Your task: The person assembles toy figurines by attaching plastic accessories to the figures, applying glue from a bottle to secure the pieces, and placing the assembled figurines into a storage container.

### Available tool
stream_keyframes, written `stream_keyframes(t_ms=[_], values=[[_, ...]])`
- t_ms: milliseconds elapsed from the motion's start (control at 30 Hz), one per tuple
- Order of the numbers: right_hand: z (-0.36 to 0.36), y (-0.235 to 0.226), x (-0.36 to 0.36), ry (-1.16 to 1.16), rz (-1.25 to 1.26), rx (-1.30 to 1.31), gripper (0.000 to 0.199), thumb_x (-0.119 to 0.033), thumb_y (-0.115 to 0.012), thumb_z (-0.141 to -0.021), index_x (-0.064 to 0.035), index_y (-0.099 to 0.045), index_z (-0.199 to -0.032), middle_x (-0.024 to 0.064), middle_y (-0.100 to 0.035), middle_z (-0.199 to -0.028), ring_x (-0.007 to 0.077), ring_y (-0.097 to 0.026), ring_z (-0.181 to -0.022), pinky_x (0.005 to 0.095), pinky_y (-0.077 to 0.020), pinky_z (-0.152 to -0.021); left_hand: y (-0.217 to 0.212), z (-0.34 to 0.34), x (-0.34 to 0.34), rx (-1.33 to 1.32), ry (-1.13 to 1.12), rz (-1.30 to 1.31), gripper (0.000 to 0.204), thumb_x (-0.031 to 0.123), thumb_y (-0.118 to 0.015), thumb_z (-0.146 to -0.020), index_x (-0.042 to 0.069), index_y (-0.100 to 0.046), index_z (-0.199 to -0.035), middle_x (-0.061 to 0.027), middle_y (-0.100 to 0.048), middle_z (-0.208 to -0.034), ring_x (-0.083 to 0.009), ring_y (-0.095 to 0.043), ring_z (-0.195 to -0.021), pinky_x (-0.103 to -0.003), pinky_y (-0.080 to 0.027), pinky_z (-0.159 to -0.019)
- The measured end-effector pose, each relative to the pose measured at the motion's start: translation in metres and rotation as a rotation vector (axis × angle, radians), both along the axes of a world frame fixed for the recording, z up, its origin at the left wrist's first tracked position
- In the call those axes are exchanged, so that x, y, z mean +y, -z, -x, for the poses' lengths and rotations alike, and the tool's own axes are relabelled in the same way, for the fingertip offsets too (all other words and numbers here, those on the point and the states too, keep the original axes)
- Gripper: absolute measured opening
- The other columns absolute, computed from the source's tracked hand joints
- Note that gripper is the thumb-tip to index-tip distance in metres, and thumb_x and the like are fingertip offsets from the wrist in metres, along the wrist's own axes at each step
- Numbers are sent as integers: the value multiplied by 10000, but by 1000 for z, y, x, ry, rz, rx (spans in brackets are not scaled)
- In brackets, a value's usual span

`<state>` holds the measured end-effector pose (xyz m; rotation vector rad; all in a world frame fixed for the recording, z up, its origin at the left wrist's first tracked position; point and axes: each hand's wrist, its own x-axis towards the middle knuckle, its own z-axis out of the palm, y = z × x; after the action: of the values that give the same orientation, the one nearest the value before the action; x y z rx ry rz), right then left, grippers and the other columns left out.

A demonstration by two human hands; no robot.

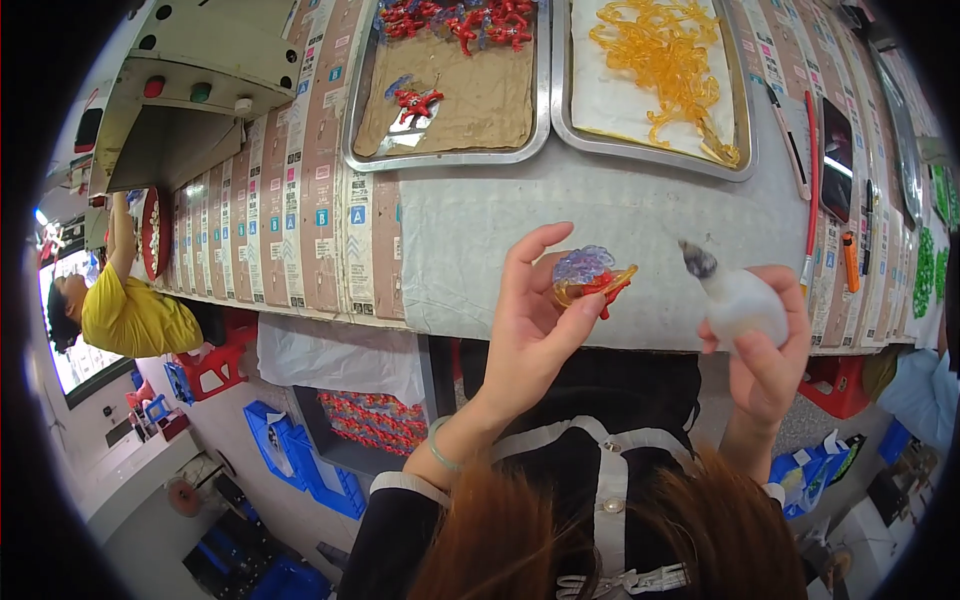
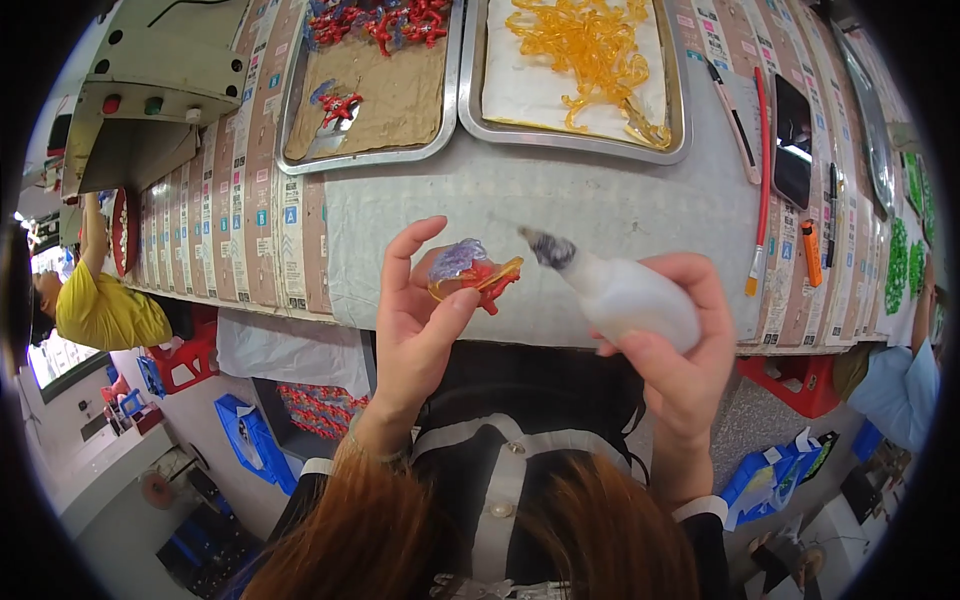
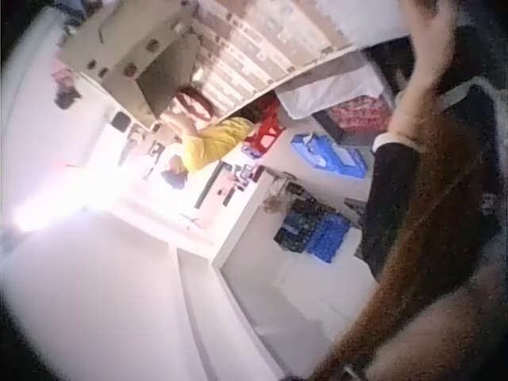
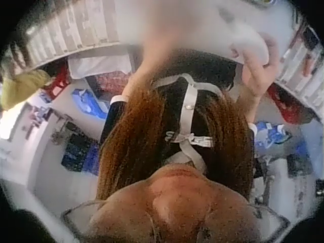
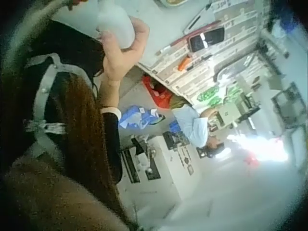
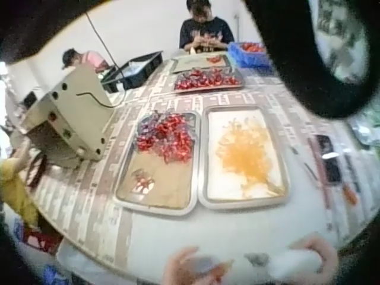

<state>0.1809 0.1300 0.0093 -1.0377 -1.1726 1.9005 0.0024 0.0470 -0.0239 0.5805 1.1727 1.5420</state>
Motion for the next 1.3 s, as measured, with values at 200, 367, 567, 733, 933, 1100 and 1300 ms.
stream_keyframes(t_ms=[200,367,567,733,933,1100,1300], values=[[-7,-2,1,221,-397,-37,435,-251,-641,-616,15,-436,-893,111,-463,-853,144,-446,-753,243,-351,-690,-4,1,-2,-13,14,0,471,-40,-524,-768,21,-307,-1182,-73,-479,-1003,-126,-496,-915,-246,-415,-777],[-3,-10,-5,265,-470,-134,493,-335,-669,-616,7,-445,-891,111,-462,-836,147,-451,-748,238,-361,-658,1,-1,-3,251,20,-43,424,-25,-574,-742,1,-398,-1127,-71,-490,-1020,-108,-498,-923,-221,-405,-780],[3,-14,-7,203,-541,-205,507,-368,-607,-688,46,-431,-922,106,-402,-838,178,-400,-806,252,-344,-677,-8,-3,-1,345,-1,-24,431,-27,-578,-732,12,-404,-1124,-91,-533,-1027,-115,-522,-897,-225,-413,-771],[4,-9,-7,237,-516,-148,490,-299,-702,-618,-5,-448,-917,106,-476,-842,139,-465,-734,231,-377,-635,-8,-1,-2,382,53,-56,507,-121,-547,-700,0,-339,-1147,-144,-499,-1064,-156,-503,-972,-254,-405,-831],[4,-10,-10,184,-564,-161,490,-269,-727,-612,-9,-451,-923,108,-477,-841,149,-483,-749,251,-399,-646,-10,-1,-3,439,63,-95,512,-123,-543,-700,3,-332,-1149,-156,-502,-1070,-162,-510,-968,-253,-407,-828],[5,-7,-9,107,-696,-167,512,-277,-746,-598,-13,-452,-925,107,-481,-829,158,-486,-730,246,-403,-622,-10,-1,-4,484,64,-90,512,-122,-545,-701,2,-329,-1148,-165,-504,-1073,-163,-516,-963,-251,-412,-818],[6,-8,-12,99,-695,-182,521,-271,-755,-590,-16,-455,-932,111,-486,-827,165,-487,-732,244,-405,-623,-11,-1,-4,526,74,-90,506,-122,-541,-705,-1,-327,-1148,-170,-503,-1078,-162,-517,-961,-252,-415,-815]])
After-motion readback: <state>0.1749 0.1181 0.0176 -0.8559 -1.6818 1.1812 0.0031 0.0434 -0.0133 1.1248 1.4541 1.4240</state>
